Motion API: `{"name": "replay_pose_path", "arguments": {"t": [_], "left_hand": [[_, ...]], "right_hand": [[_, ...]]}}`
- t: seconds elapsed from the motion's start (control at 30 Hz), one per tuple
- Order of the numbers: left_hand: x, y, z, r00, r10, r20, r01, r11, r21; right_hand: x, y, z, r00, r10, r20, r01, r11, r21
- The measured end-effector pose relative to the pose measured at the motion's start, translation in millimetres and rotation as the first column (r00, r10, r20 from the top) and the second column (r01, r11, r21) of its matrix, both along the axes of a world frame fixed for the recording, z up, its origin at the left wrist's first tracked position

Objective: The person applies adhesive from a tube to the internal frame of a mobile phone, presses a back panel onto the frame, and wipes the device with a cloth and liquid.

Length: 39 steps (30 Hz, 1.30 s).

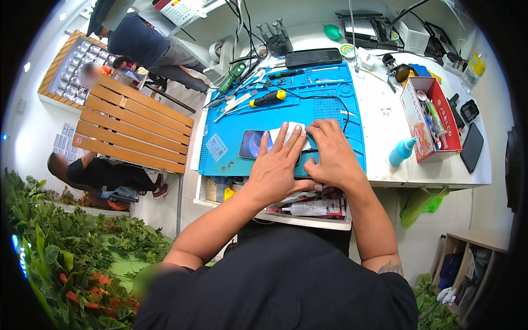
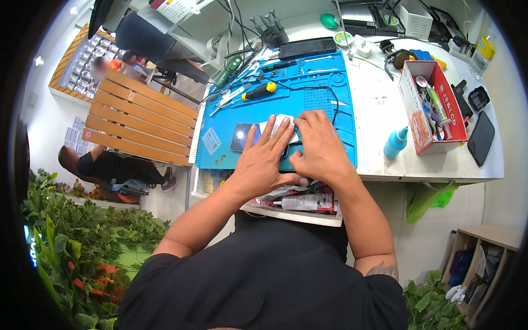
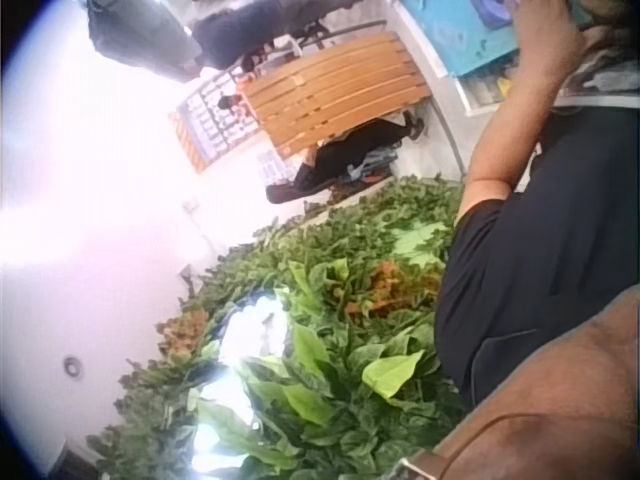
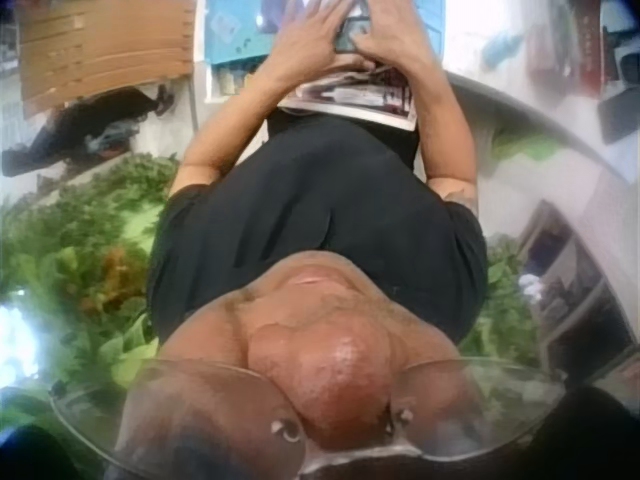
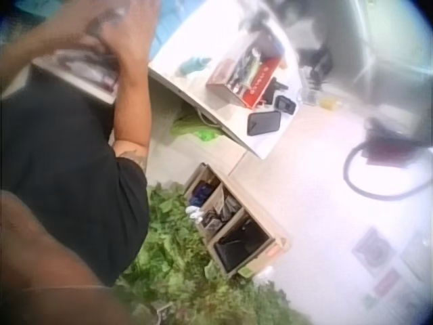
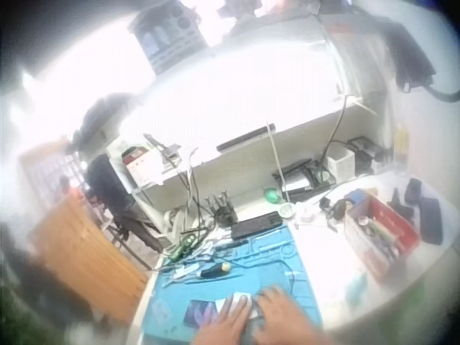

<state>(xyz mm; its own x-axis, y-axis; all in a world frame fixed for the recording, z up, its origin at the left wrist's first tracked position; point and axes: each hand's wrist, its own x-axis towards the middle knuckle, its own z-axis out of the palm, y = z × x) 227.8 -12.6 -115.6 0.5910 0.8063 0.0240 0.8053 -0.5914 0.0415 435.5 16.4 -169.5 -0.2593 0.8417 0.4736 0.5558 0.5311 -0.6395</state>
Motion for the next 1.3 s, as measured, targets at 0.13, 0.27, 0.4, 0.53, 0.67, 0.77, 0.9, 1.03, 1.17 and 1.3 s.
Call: {"name": "replay_pose_path", "arguments": {"t": [0.13, 0.27, 0.4, 0.53, 0.67, 0.77, 0.9, 1.03, 1.17, 1.3], "left_hand": [[-12, -35, 5, 0.999, -0.002, -0.05, -0.001, 0.998, -0.062], [-3, -7, -9, 1.0, -0.001, 0.009, 0.001, 1.0, -0.03], [-4, -26, -18, 0.996, -0.079, 0.047, 0.081, 0.996, -0.032], [-10, -16, -8, 0.998, -0.042, 0.054, 0.046, 0.996, -0.079], [-16, -23, -8, 0.992, -0.121, 0.031, 0.12, 0.993, 0.012], [-16, -43, 1, 0.991, -0.121, 0.06, 0.125, 0.99, -0.072], [-5, -11, -5, 0.991, -0.105, 0.08, 0.106, 0.994, -0.001], [-15, -44, 8, 0.989, -0.114, 0.095, 0.124, 0.986, -0.113], [-2, -7, 2, 0.987, -0.134, 0.091, 0.135, 0.991, 0.001], [-11, -42, 15, 0.989, -0.123, 0.087, 0.132, 0.987, -0.096]], "right_hand": [[1, -3, -4, 0.999, 0.012, -0.032, -0.01, 0.998, 0.064], [3, -6, 2, 1.0, 0.027, 0.006, -0.027, 0.999, 0.023], [11, -11, -6, 1.0, -0.021, 0.018, 0.021, 1.0, 0.015], [0, 3, -11, 1.0, -0.015, -0.016, 0.016, 0.997, 0.081], [0, 0, 2, 1.0, -0.004, -0.026, 0.004, 1.0, -0.001], [6, -4, 6, 1.0, -0.01, -0.017, 0.01, 1.0, -0.019], [4, -4, 4, 1.0, -0.007, -0.013, 0.006, 1.0, -0.029], [7, -5, 3, 1.0, -0.014, 0.006, 0.015, 0.999, -0.047], [5, -3, 7, 1.0, -0.002, 0.011, 0.003, 0.999, -0.045], [5, -4, 6, 1.0, 0.002, -0.014, -0.002, 0.998, -0.055]]}}
